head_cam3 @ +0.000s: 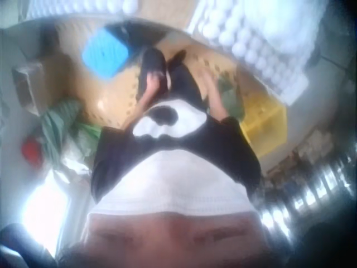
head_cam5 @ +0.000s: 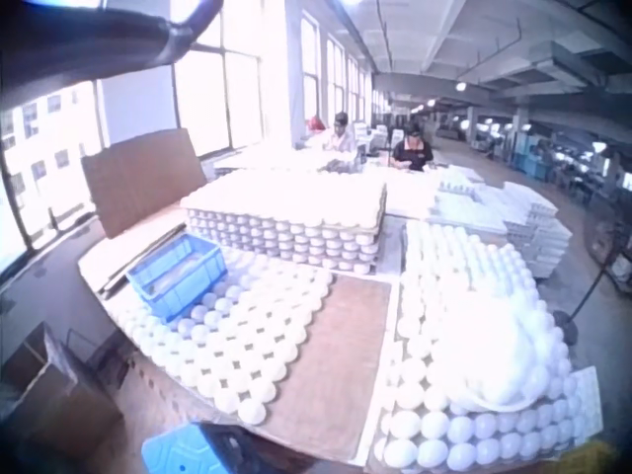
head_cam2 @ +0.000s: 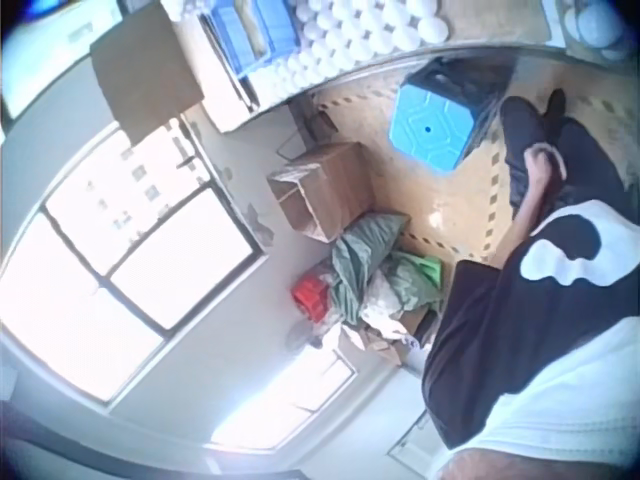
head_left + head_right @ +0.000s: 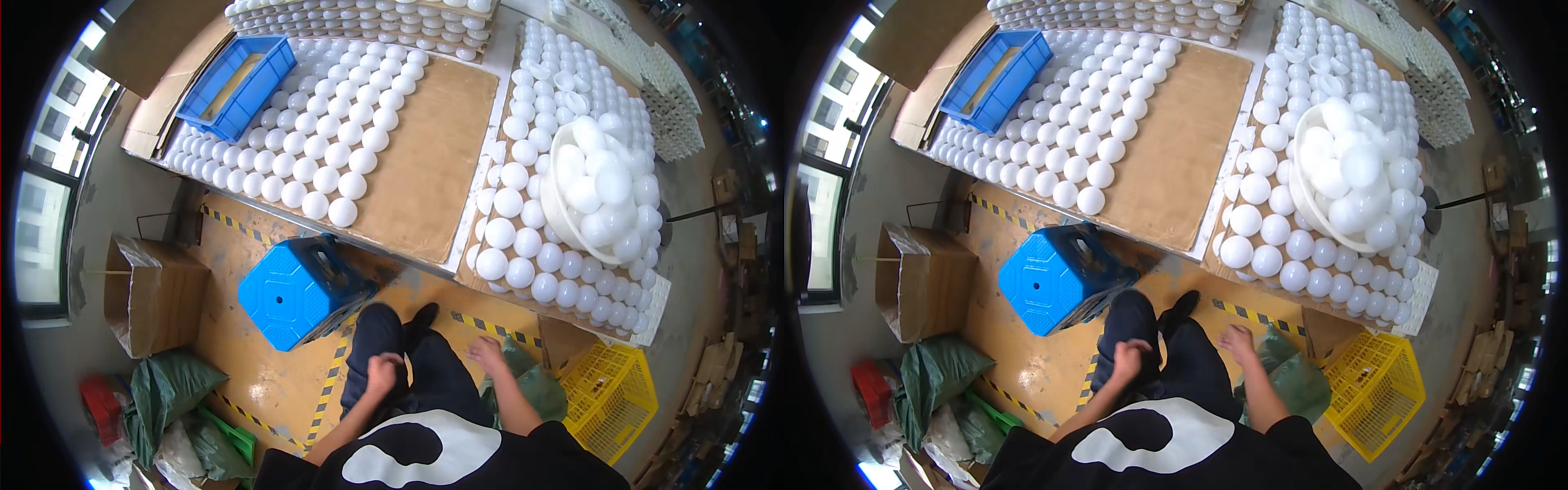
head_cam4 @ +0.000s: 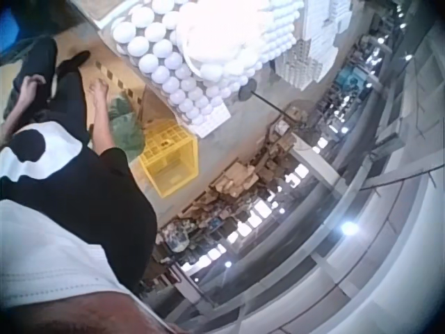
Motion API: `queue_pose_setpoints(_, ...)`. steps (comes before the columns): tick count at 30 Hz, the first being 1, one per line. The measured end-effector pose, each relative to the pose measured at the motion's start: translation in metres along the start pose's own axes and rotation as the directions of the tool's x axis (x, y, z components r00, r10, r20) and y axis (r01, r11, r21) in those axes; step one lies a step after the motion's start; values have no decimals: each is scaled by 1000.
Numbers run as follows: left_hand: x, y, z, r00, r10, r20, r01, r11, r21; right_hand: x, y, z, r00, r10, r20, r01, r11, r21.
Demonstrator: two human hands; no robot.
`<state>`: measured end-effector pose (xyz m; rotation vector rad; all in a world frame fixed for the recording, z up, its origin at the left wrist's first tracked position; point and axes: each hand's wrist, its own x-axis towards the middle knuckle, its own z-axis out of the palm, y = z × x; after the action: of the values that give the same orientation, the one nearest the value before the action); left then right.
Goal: The person sits at a workstation, presses bulb covers onto a sponge inside a tray, and nests the covers together by hand.
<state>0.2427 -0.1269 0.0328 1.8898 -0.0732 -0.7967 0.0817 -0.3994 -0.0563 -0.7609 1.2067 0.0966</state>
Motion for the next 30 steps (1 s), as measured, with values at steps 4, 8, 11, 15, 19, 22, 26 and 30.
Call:
queue_pose_setpoints(4,82,30,-70,900,362,-242,-431,821,-374,26,-18,80,989,75,126,-100,974,203)
queue_pose_setpoints(8,164,-21,-231,818,290,-496,-140,938,316,52,-11,185,916,299,269,-379,865,328)
queue_pose_setpoints(11,230,-22,-280,892,156,-425,171,753,635,105,21,213,881,435,185,-473,827,304)
queue_pose_setpoints(15,271,-75,-365,837,207,-507,275,642,716,140,58,276,830,534,162,-551,831,78)
queue_pose_setpoints(19,270,-139,-450,955,128,-267,217,314,924,150,85,335,641,694,328,-755,647,107)
queue_pose_setpoints(22,293,-156,-451,955,-225,-194,239,197,951,157,120,333,958,128,258,-52,959,-280)
queue_pose_setpoints(26,287,-187,-464,985,-74,-157,173,397,901,153,130,349,961,181,209,-136,967,-214)
queue_pose_setpoints(30,260,-185,-481,983,-157,-94,139,313,939,157,128,387,958,187,218,-157,976,-151)
